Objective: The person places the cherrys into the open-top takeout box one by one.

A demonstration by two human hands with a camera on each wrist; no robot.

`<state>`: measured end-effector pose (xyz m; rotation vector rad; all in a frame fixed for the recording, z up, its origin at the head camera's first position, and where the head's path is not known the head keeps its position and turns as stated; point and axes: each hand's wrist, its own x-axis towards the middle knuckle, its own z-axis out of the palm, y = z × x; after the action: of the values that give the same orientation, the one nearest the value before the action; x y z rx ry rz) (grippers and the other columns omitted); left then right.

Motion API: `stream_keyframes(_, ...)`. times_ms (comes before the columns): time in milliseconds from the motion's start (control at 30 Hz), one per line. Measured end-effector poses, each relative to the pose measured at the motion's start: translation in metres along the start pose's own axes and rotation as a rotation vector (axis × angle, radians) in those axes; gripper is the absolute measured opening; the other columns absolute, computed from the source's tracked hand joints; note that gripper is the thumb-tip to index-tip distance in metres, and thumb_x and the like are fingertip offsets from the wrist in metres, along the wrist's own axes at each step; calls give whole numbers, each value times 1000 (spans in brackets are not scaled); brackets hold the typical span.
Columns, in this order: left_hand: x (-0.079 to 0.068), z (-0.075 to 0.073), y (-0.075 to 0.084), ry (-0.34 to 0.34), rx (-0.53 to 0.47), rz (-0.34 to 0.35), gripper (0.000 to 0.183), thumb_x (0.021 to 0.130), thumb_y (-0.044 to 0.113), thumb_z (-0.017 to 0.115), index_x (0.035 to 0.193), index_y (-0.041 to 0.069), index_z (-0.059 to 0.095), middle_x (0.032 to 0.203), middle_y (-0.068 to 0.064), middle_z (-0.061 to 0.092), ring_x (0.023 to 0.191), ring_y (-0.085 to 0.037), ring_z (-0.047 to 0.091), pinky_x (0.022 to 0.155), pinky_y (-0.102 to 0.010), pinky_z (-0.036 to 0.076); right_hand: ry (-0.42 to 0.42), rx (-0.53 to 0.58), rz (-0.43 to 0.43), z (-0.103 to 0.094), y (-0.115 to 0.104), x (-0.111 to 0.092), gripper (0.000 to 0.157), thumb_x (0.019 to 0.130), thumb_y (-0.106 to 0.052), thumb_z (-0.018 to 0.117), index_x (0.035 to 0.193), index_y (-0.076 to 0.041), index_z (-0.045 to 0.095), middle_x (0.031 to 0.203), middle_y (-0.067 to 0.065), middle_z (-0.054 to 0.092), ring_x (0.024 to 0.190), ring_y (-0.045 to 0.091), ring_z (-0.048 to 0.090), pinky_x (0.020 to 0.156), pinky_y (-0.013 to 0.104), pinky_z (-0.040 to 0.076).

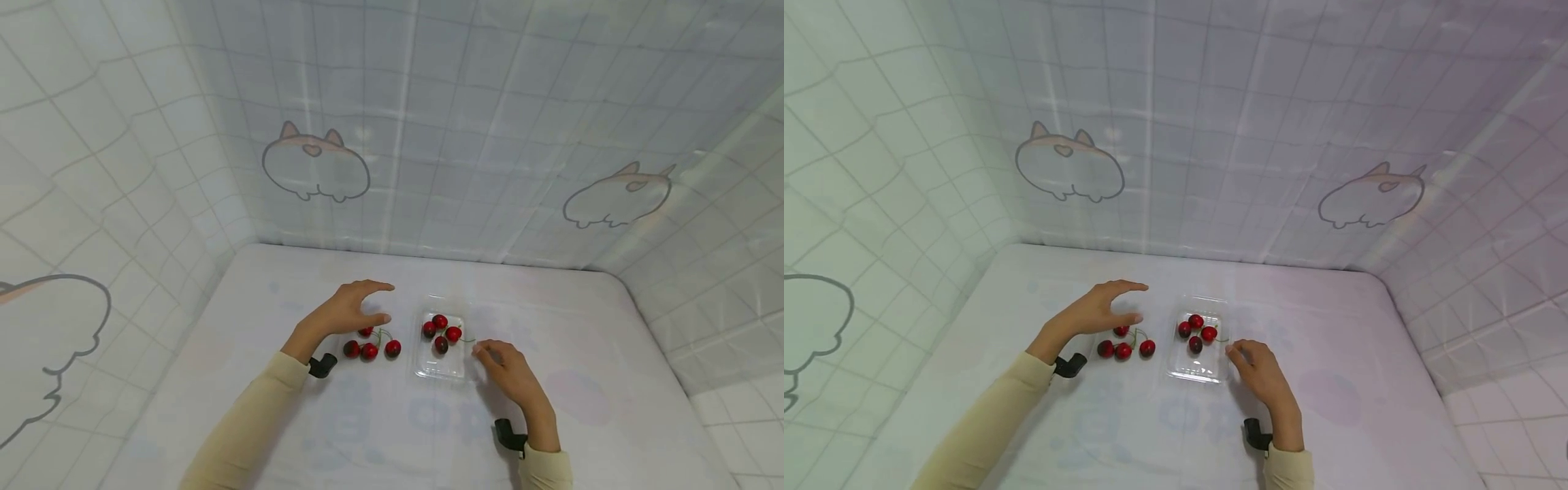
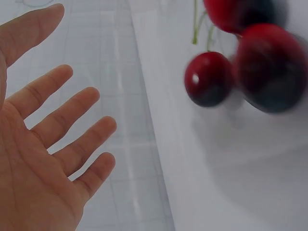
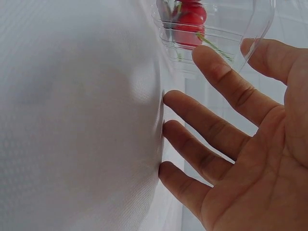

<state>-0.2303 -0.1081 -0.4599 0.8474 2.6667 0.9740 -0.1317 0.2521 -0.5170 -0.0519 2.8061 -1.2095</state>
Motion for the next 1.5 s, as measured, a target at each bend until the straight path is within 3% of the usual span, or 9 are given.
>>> stream_keyframes(300,-22,2,-14,4,-35,-39,62,92,40,73,148,23,52,150,-2,48,142,-29,37,114,-55,30,5,2,1,0,2,-1,42,103,-43,56,120,-7,69,130,14,62,132,38,47,108,60,35)
stream_keyframes(633,-43,6,-36,-53,-29,-10,67,90,40,75,149,23,50,151,2,47,143,-27,37,113,-55,31,3,10,-4,0,3,-1,41,103,-42,57,120,-7,69,129,13,62,131,37,48,107,60,36)
stream_keyframes(767,-49,9,-43,-73,-60,3,67,89,33,78,149,22,50,151,4,46,143,-24,37,113,-54,31,2,13,5,1,4,0,40,103,-41,58,120,-7,69,130,14,62,131,36,48,107,60,36)
stream_keyframes(933,-52,15,-48,-89,-58,10,70,86,26,82,149,20,50,150,3,47,141,-26,38,112,-58,31,7,10,10,1,3,0,38,103,-40,58,118,-7,70,130,15,61,131,36,48,107,60,36)
stream_keyframes(1133,-52,22,-57,-61,21,62,67,85,24,83,145,18,54,146,0,53,137,-28,44,110,-64,26,4,9,27,1,1,-1,39,103,-40,58,120,-7,69,130,15,61,131,37,48,107,61,36)
stream_keyframes(1500,-45,27,-58,-46,67,83,66,84,24,84,143,20,57,141,5,57,129,-25,46,105,-58,28,-1,13,37,1,2,1,41,103,-42,57,121,-7,69,132,14,60,132,36,47,107,61,35)
